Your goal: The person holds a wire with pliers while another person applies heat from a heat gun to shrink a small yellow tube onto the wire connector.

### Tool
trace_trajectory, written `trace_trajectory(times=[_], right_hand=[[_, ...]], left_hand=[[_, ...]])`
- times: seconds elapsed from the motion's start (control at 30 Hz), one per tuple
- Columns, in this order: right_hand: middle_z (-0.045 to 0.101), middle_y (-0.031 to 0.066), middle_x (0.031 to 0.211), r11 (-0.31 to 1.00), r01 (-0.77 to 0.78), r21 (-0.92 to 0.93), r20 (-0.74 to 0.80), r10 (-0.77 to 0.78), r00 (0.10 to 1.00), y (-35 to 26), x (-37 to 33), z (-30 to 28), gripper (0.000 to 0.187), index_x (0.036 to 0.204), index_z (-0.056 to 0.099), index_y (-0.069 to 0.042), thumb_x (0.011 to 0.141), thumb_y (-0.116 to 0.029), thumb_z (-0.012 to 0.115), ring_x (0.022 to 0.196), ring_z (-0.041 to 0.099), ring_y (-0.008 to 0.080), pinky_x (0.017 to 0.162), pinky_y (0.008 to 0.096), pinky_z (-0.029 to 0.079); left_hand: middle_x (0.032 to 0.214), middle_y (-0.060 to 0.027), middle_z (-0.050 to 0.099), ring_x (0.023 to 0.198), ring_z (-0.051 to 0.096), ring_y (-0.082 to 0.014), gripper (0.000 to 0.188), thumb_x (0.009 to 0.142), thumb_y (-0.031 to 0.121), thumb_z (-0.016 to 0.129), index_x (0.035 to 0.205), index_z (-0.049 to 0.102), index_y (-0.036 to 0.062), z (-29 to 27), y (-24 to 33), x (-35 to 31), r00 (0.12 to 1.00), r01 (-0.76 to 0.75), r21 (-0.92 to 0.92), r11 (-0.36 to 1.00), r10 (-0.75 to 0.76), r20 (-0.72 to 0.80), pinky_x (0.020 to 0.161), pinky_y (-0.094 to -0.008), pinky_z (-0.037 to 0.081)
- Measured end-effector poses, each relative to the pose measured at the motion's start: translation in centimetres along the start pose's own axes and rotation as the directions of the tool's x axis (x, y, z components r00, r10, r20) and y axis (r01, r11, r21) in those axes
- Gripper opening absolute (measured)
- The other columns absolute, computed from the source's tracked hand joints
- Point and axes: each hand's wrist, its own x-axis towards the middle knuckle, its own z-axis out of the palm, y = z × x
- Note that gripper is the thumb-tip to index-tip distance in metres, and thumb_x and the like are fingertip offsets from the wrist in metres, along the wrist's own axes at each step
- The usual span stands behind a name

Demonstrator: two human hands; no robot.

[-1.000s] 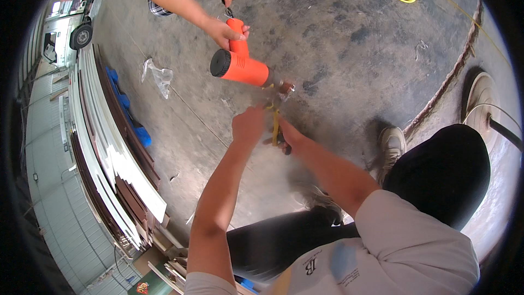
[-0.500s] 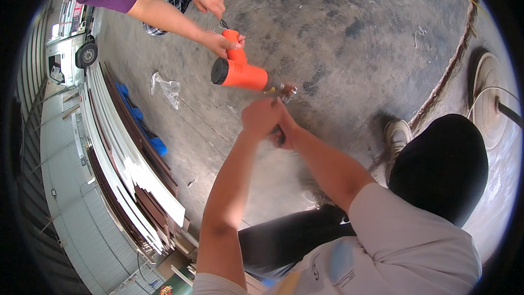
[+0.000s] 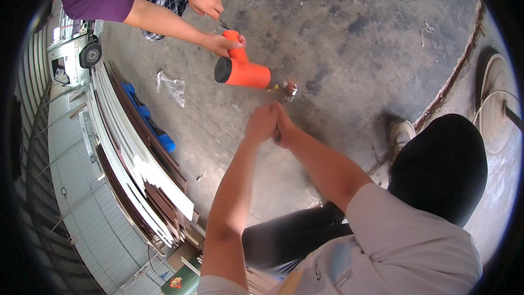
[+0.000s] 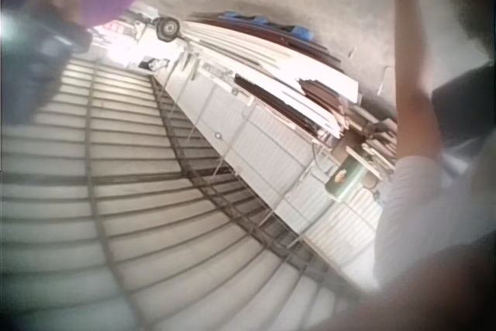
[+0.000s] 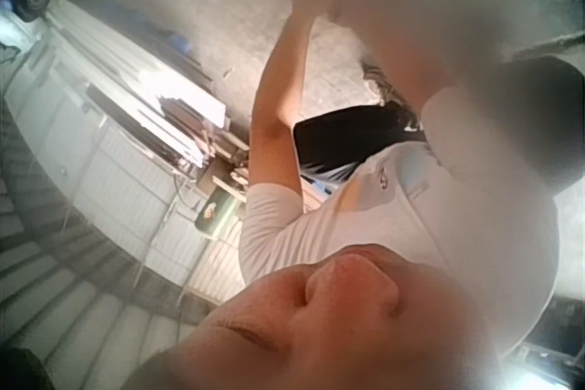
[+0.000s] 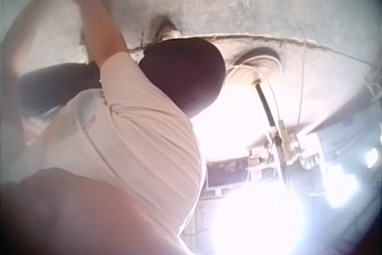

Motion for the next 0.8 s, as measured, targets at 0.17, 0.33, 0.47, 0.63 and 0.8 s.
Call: trace_trajectory(times=[0.17,0.33,0.47,0.63,0.8], right_hand=[[0.043,-0.0082,0.056,0.997,-0.054,-0.062,-0.018,0.053,0.998,0.4,0.7,-1.6,0.051,0.065,0.051,-0.025,0.085,-0.072,0.057,0.044,0.029,0.0092,0.045,0.0278,0.022],[0.045,-0.0056,0.061,0.967,-0.023,-0.254,-0.046,0.012,0.999,-0.9,-0.1,-3.9,0.051,0.07,0.053,-0.022,0.086,-0.071,0.055,0.047,0.031,0.0099,0.046,0.0288,0.023],[0.046,-0.0048,0.063,0.911,0.07,-0.407,-0.018,-0.085,0.996,-0.7,1.0,-5.7,0.048,0.073,0.057,-0.02,0.091,-0.065,0.055,0.048,0.034,0.01,0.046,0.0303,0.025],[0.052,-0.0019,0.064,0.744,0.189,-0.641,0.125,-0.142,0.982,0.2,-0.4,-7.0,0.048,0.086,0.069,-0.014,0.096,-0.06,0.056,0.051,0.041,0.0112,0.049,0.0316,0.032],[0.068,0.0064,0.074,0.328,0.2,-0.923,0.143,-0.19,0.971,-0.5,2.1,-9.7,0.065,0.093,0.077,-0.005,0.093,-0.067,0.059,0.065,0.063,0.02,0.063,0.037,0.051]], left_hand=[[0.119,-0.0143,0.069,0.107,0.066,-0.0396,0.046,0.1,0.045,0.05,0.124,0.064,0.0088,3.6,-2.7,-1.6,0.953,0.248,-0.536,0.807,-0.104,0.286,0.089,-0.0509,0.051],[0.099,-0.0043,0.068,0.092,0.065,-0.0218,0.045,0.096,0.047,0.059,0.115,0.066,0.0069,0.5,0.8,-2.1,0.782,0.619,-0.739,0.264,-0.122,0.611,0.076,-0.0408,0.046],[0.087,-0.0003,0.066,0.085,0.062,-0.0144,0.041,0.09,0.045,0.067,0.107,0.069,0.0079,-2.9,3.0,-4.0,0.779,0.627,-0.749,0.213,-0.154,0.608,0.07,-0.0343,0.043],[0.097,-0.0027,0.068,0.092,0.063,-0.0154,0.054,0.079,0.04,0.081,0.118,0.065,0.0071,1.3,-0.2,-4.6,0.767,0.61,-0.709,0.354,-0.037,0.641,0.073,-0.0386,0.047],[0.122,-0.0127,0.065,0.106,0.065,-0.0292,0.081,0.067,0.033,0.09,0.134,0.054,0.0045,7.7,-0.2,-6.4,0.982,0.171,-0.625,0.761,-0.179,0.051,0.084,-0.0472,0.053]])
